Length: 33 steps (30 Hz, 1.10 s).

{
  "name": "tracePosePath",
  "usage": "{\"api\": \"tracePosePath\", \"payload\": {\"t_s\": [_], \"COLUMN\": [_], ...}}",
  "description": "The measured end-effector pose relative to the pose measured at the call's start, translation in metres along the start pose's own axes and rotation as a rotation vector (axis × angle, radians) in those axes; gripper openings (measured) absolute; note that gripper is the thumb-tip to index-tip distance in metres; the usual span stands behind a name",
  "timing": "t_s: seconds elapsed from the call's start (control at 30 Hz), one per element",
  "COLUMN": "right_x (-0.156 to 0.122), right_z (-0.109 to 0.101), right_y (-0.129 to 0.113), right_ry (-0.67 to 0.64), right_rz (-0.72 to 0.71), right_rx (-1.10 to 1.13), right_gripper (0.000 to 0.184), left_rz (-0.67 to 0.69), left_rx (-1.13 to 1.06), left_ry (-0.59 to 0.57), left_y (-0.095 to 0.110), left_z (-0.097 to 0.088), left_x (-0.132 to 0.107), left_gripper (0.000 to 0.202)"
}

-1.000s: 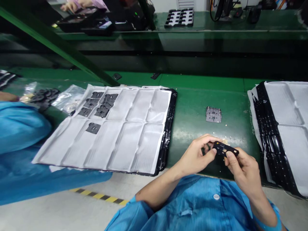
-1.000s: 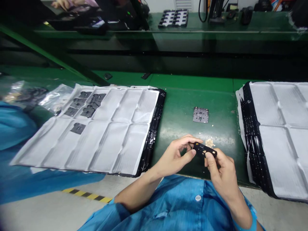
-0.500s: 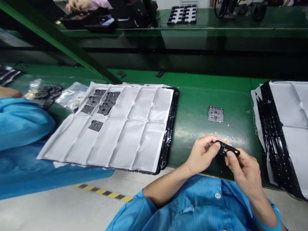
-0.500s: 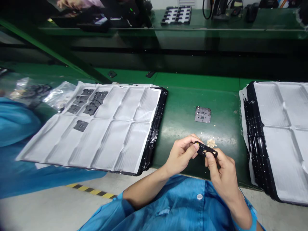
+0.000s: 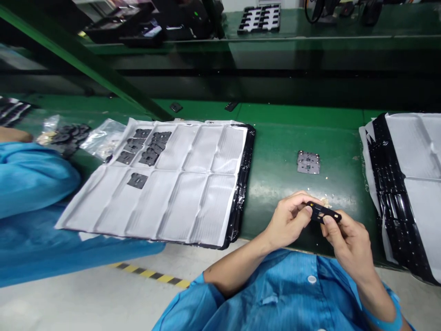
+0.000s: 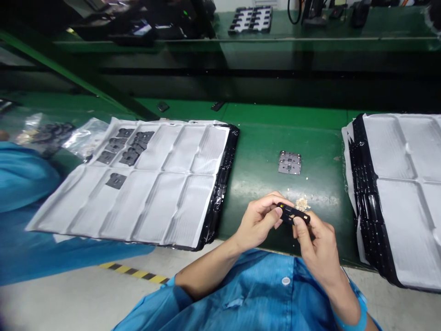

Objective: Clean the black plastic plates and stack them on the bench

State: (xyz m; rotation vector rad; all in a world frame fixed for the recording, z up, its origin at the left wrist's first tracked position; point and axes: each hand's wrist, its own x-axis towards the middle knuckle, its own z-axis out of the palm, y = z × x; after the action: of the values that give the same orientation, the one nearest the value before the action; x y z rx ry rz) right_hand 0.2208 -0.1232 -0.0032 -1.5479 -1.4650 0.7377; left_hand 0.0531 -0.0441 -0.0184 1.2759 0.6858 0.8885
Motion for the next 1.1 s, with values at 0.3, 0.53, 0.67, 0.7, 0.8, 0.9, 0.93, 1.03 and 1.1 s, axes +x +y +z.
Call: {"api": "tracePosePath", "payload": {"t_s": [0.3,0.53,0.67,0.7,0.8,0.9,0.93,1.03,1.1], "right_x": [0.001,0.001,0.001,0.001,-0.001,-0.003,-0.003,-0.002,-0.002], "right_z": [0.003,0.004,0.000,-0.001,0.000,0.004,0.006,0.012,0.016], "right_y": [0.000,0.003,0.003,0.004,0.008,0.014,0.015,0.018,0.019], "right_ry": [0.014,0.002,-0.036,-0.036,-0.008,0.045,0.065,0.121,0.156], "right_rz": [-0.063,-0.017,0.182,0.217,0.278,0.294,0.291,0.276,0.273], "right_rx": [-0.047,0.009,0.275,0.336,0.466,0.518,0.522,0.509,0.496], "right_gripper": [0.032,0.029,0.019,0.020,0.025,0.026,0.027,0.025,0.024], "left_rz": [-0.051,-0.151,-0.058,-0.029,0.059,0.149,0.177,0.252,0.281], "left_rx": [-0.023,-0.090,-0.007,0.019,0.080,0.140,0.162,0.226,0.259], "left_ry": [0.047,0.151,0.191,0.193,0.191,0.192,0.192,0.192,0.193], "left_y": [0.003,0.001,0.004,0.005,0.006,0.004,0.003,0.000,-0.001], "left_z": [0.001,0.007,0.011,0.012,0.012,0.012,0.012,0.012,0.012], "left_x": [0.004,0.000,-0.005,-0.006,-0.008,-0.010,-0.011,-0.012,-0.012], "left_gripper": [0.039,0.033,0.033,0.032,0.028,0.023,0.022,0.020,0.020]}}
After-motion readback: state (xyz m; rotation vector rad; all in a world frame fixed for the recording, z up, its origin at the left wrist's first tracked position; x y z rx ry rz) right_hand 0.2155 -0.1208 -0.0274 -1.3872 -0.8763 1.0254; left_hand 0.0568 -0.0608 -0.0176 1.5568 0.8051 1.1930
